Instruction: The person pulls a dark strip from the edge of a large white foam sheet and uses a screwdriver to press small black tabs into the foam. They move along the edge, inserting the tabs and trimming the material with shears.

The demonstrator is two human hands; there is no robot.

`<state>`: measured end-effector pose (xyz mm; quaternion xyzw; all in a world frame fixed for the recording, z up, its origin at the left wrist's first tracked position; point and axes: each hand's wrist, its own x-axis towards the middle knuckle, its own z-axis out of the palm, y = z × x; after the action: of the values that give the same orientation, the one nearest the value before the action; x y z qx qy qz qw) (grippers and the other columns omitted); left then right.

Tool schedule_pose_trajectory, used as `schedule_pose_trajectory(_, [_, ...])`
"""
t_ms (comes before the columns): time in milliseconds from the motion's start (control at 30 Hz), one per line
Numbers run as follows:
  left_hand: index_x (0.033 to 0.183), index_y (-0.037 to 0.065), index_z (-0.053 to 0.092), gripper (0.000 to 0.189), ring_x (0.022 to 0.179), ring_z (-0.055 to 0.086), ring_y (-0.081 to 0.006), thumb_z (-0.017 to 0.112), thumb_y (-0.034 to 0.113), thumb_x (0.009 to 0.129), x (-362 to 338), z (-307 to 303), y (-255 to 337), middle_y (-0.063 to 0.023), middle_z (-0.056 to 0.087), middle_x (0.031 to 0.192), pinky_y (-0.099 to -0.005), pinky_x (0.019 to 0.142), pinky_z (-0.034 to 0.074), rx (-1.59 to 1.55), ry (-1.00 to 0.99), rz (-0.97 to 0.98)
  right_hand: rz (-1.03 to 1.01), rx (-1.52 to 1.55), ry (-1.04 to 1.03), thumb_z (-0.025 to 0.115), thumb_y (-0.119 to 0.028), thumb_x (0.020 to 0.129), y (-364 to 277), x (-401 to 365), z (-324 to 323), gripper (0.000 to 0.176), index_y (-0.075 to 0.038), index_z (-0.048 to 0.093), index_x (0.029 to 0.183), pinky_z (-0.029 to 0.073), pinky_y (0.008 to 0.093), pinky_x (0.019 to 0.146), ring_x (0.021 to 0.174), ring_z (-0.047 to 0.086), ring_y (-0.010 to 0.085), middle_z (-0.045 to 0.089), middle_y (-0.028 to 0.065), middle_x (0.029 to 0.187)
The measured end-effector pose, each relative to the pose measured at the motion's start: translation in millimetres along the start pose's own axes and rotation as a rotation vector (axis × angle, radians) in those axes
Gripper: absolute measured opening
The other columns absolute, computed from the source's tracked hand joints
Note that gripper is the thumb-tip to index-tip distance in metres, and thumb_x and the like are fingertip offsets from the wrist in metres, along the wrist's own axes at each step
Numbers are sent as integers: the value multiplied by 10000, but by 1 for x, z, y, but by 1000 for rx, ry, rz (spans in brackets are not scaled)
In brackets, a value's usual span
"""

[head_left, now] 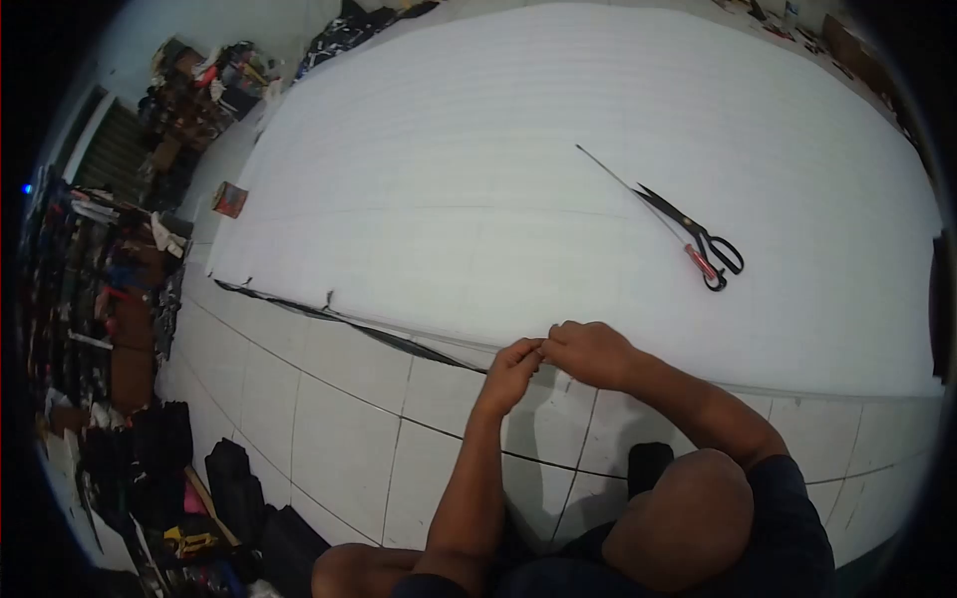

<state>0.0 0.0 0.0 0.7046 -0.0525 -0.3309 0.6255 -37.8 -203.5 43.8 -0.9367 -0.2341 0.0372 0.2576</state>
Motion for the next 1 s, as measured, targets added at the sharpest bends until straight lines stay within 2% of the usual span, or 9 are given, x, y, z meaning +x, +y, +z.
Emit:
schedule_pose_trajectory(67, [1103,31,704,234,825,553,-88,701,169,914,1,10,-10,29,660,905,-249,774,456,-18,26,19,4,38,36,621,-169,874,11,2,-5,159,-67,643,994,530,420,853,1009,629,295,644,101,983])
schedule_pose_trajectory(167, [1036,14,703,196,824,555,-102,705,165,911,3,18,-21,2,665,885,-278,773,468,129,234,172,40,228,120,608,-148,888,11,14,-1,155,-56,659,1001,527,426,829,994,629,289,656,81,999])
schedule_pose_trajectory(200, [997,-3,697,187,837,581,-149,701,166,917,-3,27,-14,-52,663,910,-302,780,476,289,330,260,54,282,187,607,-133,893,11,14,6,157,-67,681,1015,526,417,828,988,625,279,683,63,999])
schedule_pose_trajectory(333, [951,-17,693,196,846,605,-241,691,177,917,-4,41,-20,-129,617,928,-341,764,481,328,521,380,100,328,199,622,-129,897,19,7,21,184,-104,714,1054,526,401,844,984,622,268,713,45,984])
schedule_pose_trajectory(500, [947,-19,691,174,801,583,-281,636,147,944,-6,38,-14,-146,587,887,-381,729,476,473,510,367,17,277,167,655,-142,886,20,7,17,205,-130,737,1073,531,389,831,974,622,247,725,24,961])
schedule_pose_trajectory(667, [946,-37,661,162,819,586,-354,608,116,947,-10,40,1,-185,577,882,-436,734,479,728,540,393,-181,111,240,697,-146,820,29,19,24,97,-119,733,906,540,365,745,858,608,240,684,29,838])
schedule_pose_trajectory(833, [918,-36,631,158,813,574,-364,610,120,931,-6,27,-4,-185,561,885,-445,729,478,758,341,375,-471,-157,161,693,-158,760,37,33,16,73,-104,646,745,541,360,647,785,586,227,576,36,736])
schedule_pose_trajectory(933, [895,-36,640,156,795,570,-346,641,120,904,-5,28,1,-170,557,865,-437,704,477,766,301,349,-474,-143,127,683,-188,775,35,32,10,112,-86,638,774,547,368,646,809,604,229,587,46,792])
schedule_pose_trajectory(1000, [897,-33,652,145,792,575,-335,651,112,893,-8,36,0,-163,560,869,-432,694,478,781,439,436,-349,-129,53,672,-190,791,31,27,7,117,-80,637,811,551,379,663,839,617,243,598,60,819])
